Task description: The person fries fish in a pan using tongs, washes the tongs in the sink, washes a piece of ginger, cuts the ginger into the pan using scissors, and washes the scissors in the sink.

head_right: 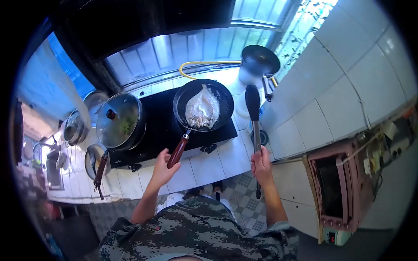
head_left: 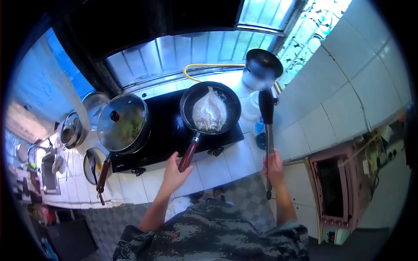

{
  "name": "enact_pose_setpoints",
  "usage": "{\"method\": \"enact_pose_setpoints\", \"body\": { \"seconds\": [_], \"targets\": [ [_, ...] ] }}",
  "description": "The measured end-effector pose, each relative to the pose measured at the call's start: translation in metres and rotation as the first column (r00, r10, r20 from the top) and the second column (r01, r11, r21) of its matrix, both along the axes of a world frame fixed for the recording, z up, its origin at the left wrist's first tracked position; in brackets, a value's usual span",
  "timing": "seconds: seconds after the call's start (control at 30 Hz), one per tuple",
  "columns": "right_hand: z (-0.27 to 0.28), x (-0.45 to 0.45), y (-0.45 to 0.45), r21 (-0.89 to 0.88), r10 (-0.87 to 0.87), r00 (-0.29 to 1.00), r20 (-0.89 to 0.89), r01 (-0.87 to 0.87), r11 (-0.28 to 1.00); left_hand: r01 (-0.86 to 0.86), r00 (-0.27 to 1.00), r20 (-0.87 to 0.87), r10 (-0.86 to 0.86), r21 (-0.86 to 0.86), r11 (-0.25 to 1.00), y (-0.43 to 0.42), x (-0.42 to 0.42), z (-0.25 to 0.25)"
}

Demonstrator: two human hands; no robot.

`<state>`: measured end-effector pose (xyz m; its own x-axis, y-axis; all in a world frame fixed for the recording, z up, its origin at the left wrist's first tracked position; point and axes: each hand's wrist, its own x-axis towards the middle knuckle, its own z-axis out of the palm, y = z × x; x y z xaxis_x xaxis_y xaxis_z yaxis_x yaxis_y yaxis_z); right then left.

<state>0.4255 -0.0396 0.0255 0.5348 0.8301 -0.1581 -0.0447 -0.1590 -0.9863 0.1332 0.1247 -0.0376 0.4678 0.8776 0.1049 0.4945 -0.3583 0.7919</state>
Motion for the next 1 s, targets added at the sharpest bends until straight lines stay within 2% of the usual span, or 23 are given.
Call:
{"method": "enact_pose_setpoints", "body": {
  "seconds": [0.03,0.07,0.1,0.13,0.17,0.2,0.23,0.27,0.3,0.33,0.37,0.4,0.43,0.5,0.53,0.63,0.7,0.8,0.83,0.9,0.93,0.97,1.0],
  "targets": [
    [-0.007,0.011,0.010,0.015,0.059,0.997,-0.059,-0.058,0.998,0.061,0.997,0.065,-0.039,-0.389,0.919,0.003,0.004,-0.004],
    [-0.009,0.018,0.018,0.019,0.082,0.994,-0.071,-0.081,0.997,0.035,0.999,0.052,-0.016,-0.388,0.921,0.007,0.007,-0.005],
    [-0.011,0.021,0.026,0.027,0.087,0.975,-0.206,-0.083,0.996,0.011,1.000,0.027,0.008,-0.629,0.777,0.013,0.014,0.007],
    [-0.012,0.023,0.034,0.032,0.087,0.938,-0.334,-0.081,0.996,-0.009,1.000,0.006,0.024,-0.822,0.570,0.015,0.020,0.014],
    [-0.011,0.025,0.040,0.095,0.140,0.926,-0.351,-0.114,0.989,-0.058,0.998,-0.054,0.025,-0.772,0.633,0.013,0.024,0.010],
    [-0.015,0.029,0.046,0.147,0.158,0.901,-0.404,-0.107,0.983,-0.070,0.998,-0.061,0.036,-0.776,0.627,0.005,0.032,0.015],
    [-0.015,0.029,0.053,0.194,0.160,0.899,-0.408,-0.086,0.977,-0.207,0.962,-0.208,0.178,-0.125,0.970,-0.006,0.043,0.025],
    [-0.014,0.029,0.061,0.246,0.162,0.899,-0.408,-0.062,0.967,-0.177,0.903,-0.214,0.372,0.603,0.778,-0.012,0.053,0.032],
    [-0.009,0.027,0.069,0.264,0.131,0.891,-0.435,-0.013,0.964,-0.177,0.965,-0.081,0.249,0.501,0.847,-0.013,0.059,0.031],
    [-0.010,0.026,0.077,0.345,0.170,0.884,-0.435,-0.010,0.939,-0.130,0.977,0.160,0.138,-0.060,0.990,-0.023,0.071,0.028],
    [-0.006,0.023,0.086,0.416,0.193,0.870,-0.454,0.016,0.909,0.073,0.980,0.199,-0.021,-0.256,0.964,-0.028,0.082,0.020],
    [-0.001,0.018,0.095,0.486,0.221,0.856,-0.468,0.040,0.873,0.319,0.905,0.415,-0.098,-0.508,0.800,-0.036,0.094,0.019],
    [0.005,0.011,0.102,0.533,0.244,0.832,-0.497,0.071,0.843,0.448,0.870,0.479,-0.118,-0.667,0.596,-0.043,0.106,0.017],
    [0.013,0.000,0.114,0.607,0.260,0.842,-0.472,0.096,0.789,0.576,0.816,0.551,-0.174,-0.748,0.331,-0.059,0.122,0.019],
    [0.016,-0.005,0.116,0.626,0.256,0.850,-0.460,0.106,0.773,0.531,0.838,0.542,-0.072,-0.776,0.341,-0.067,0.127,0.037],
    [0.015,-0.016,0.118,0.651,0.285,0.837,-0.467,0.106,0.752,0.627,0.735,0.677,-0.043,-0.654,0.423,-0.069,0.125,0.026],
    [0.014,-0.021,0.118,0.658,0.323,0.811,-0.487,0.097,0.747,0.689,0.667,0.745,0.012,-0.623,0.369,-0.074,0.123,0.029],
    [0.019,-0.022,0.117,0.675,0.353,0.816,-0.458,0.061,0.735,0.743,0.638,0.769,-0.046,-0.599,0.301,-0.063,0.115,0.031],
    [0.023,-0.021,0.117,0.679,0.339,0.844,-0.416,0.040,0.733,0.745,0.635,0.771,-0.050,-0.595,0.301,-0.060,0.110,0.038],
    [0.028,-0.013,0.116,0.637,0.280,0.886,-0.369,0.022,0.771,0.470,0.841,0.529,-0.114,-0.609,0.639,-0.057,0.099,0.052],
    [0.036,-0.009,0.114,0.587,0.222,0.914,-0.341,0.022,0.809,0.258,0.936,0.318,-0.152,-0.327,0.909,-0.052,0.089,0.051],
    [0.037,0.002,0.111,0.519,0.204,0.944,-0.261,-0.041,0.854,0.060,0.982,0.179,-0.056,-0.014,0.998,-0.043,0.078,0.045],
    [0.038,0.013,0.106,0.439,0.190,0.965,-0.181,-0.093,0.893,-0.069,0.993,-0.084,0.078,0.108,0.992,-0.032,0.066,0.056]
  ]
}}
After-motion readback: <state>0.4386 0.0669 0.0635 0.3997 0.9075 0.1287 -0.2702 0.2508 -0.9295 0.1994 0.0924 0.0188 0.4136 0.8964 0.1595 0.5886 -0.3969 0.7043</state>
